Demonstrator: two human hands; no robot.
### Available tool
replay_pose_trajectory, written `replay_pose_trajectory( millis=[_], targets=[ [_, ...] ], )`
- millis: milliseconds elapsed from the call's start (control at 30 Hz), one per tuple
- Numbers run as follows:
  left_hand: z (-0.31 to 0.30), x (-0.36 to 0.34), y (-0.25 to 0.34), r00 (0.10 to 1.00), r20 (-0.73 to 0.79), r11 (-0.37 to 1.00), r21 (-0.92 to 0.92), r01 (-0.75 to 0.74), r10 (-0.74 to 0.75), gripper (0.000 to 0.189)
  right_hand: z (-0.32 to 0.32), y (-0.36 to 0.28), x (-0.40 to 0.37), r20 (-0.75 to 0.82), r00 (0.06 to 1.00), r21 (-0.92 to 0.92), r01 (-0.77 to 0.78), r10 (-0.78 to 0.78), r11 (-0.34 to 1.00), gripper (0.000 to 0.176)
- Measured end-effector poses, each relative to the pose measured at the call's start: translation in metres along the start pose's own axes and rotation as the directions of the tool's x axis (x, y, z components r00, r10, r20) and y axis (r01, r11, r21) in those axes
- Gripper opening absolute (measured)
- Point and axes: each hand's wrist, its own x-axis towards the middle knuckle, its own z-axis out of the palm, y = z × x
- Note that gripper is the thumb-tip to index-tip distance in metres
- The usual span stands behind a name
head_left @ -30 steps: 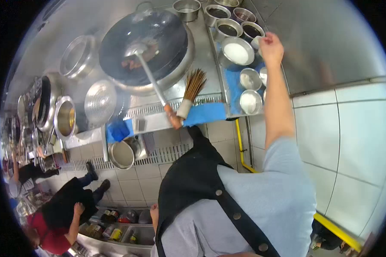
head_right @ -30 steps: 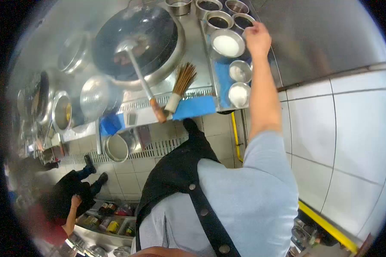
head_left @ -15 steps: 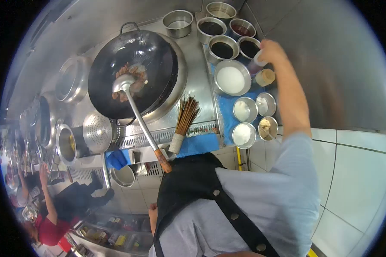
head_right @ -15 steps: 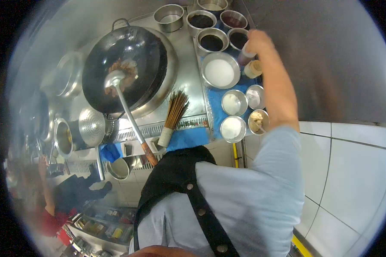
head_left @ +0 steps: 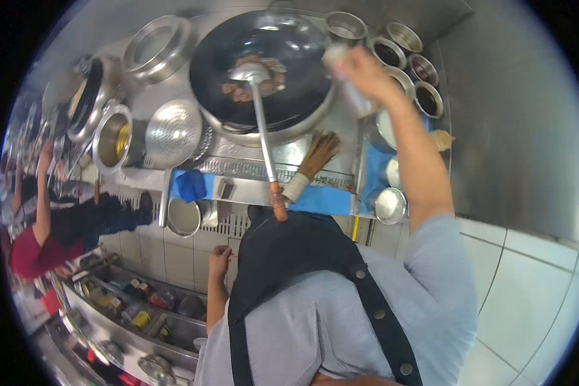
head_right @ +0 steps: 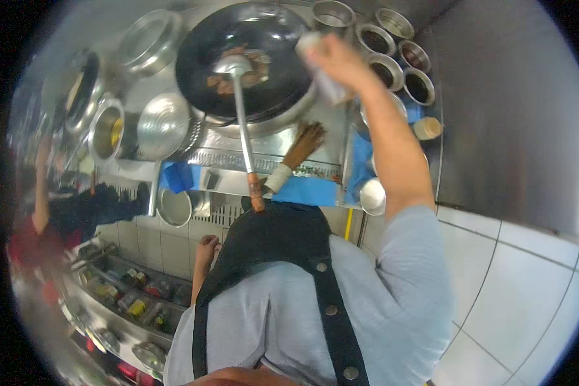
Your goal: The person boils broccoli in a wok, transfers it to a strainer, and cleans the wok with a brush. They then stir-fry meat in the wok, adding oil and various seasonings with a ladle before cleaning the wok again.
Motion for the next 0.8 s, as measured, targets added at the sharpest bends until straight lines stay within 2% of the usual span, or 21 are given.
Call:
replay_pose_trajectory(
  millis=[33,67,100,167,200,233,300,333,367,400,433,467,500,533,567,600,667,700,733,767,800],
  targets=[
    [0.001,-0.001,0.003,1.000,-0.021,1.000,-0.019,0.007,-0.007,0.025,0.044,0.001,0.012,0.075,0.997,-0.157,0.037,-0.026,0.987,0.087],
    [0.001,-0.002,0.004,1.000,-0.007,1.000,-0.019,-0.019,0.019,0.023,0.068,-0.015,0.017,0.192,0.978,-0.261,0.135,-0.085,0.956,0.074],
    [-0.006,-0.007,0.005,0.999,0.015,0.999,-0.010,-0.041,0.041,0.022,0.073,-0.024,0.024,0.201,0.976,-0.259,0.139,-0.088,0.956,0.074],
    [-0.020,-0.014,-0.010,1.000,0.002,0.999,-0.045,-0.013,0.014,0.021,0.067,-0.035,0.045,0.268,0.953,-0.422,-0.015,0.141,0.906,0.060],
    [-0.025,-0.019,-0.018,1.000,-0.011,0.997,-0.081,0.005,-0.006,0.019,0.059,-0.035,0.050,0.215,0.964,-0.477,-0.036,0.157,0.878,0.053],
    [-0.035,-0.029,-0.029,1.000,-0.010,0.997,-0.081,0.004,-0.005,0.019,0.060,-0.034,0.045,0.213,0.964,-0.478,-0.037,0.157,0.877,0.053],
    [-0.048,-0.042,-0.053,0.989,-0.080,0.992,-0.058,0.116,-0.120,0.017,0.060,-0.030,0.041,0.248,0.968,-0.538,0.173,-0.041,0.825,0.054],
    [-0.052,-0.047,-0.060,0.975,-0.073,0.977,-0.070,0.203,-0.208,0.016,0.061,-0.020,0.043,0.140,0.989,-0.498,0.028,0.048,0.867,0.058],
    [-0.059,-0.058,-0.072,0.951,-0.061,0.951,-0.068,0.300,-0.304,0.016,0.065,-0.021,0.028,0.151,0.986,-0.496,0.017,0.067,0.868,0.058],
    [-0.066,-0.029,-0.181,0.953,0.012,0.926,-0.234,0.297,-0.302,0.017,0.062,-0.031,0.016,0.217,0.976,-0.475,0.074,0.035,0.877,0.059],
    [-0.069,-0.016,-0.234,0.951,0.084,0.865,-0.397,0.307,-0.299,0.018,0.055,-0.038,0.016,0.269,0.963,-0.454,0.131,-0.004,0.881,0.059],
    [-0.066,-0.030,-0.198,0.943,0.156,0.776,-0.537,0.331,-0.294,0.020,0.053,-0.029,0.014,0.268,0.963,-0.384,0.130,-0.024,0.914,0.065],
    [-0.073,-0.023,-0.208,0.954,0.114,0.921,-0.249,0.298,-0.277,0.023,0.052,-0.021,0.006,0.254,0.967,-0.383,0.094,0.006,0.919,0.065],
    [-0.085,-0.016,-0.225,0.963,0.072,0.961,0.112,0.251,-0.260,0.026,0.047,-0.011,-0.004,0.148,0.989,-0.270,0.022,0.019,0.963,0.066],
    [-0.096,-0.013,-0.224,0.970,0.030,0.882,0.423,0.207,-0.242,0.029,0.034,0.004,-0.014,0.022,0.999,-0.158,-0.041,0.045,0.987,0.068],
    [-0.094,-0.003,-0.209,0.973,0.076,0.871,0.465,0.160,-0.220,0.029,0.018,0.026,-0.024,-0.025,0.995,-0.165,-0.101,0.098,0.981,0.068],
    [-0.088,0.007,-0.189,0.987,-0.049,0.842,0.516,0.158,-0.155,0.035,-0.003,0.070,-0.050,-0.269,0.949,0.230,-0.101,0.163,0.968,0.074],
    [-0.089,0.022,-0.179,0.989,-0.029,0.831,0.539,0.140,-0.148,0.035,-0.029,0.087,-0.064,-0.301,0.931,0.266,-0.126,0.207,0.956,0.079],
    [-0.093,0.042,-0.173,0.974,0.162,0.707,0.670,-0.228,0.161,0.035,-0.051,0.097,-0.078,-0.396,0.880,0.277,-0.159,0.263,0.948,0.080],
    [-0.089,0.044,-0.151,0.831,0.380,0.461,0.700,-0.546,0.406,0.035,-0.068,0.112,-0.090,-0.480,0.821,0.291,-0.183,0.309,0.939,0.080],
    [-0.080,0.045,-0.132,0.988,0.141,0.972,0.215,-0.097,0.068,0.030,-0.082,0.139,-0.095,-0.578,0.766,0.224,-0.184,0.283,0.957,0.079]
  ],
)
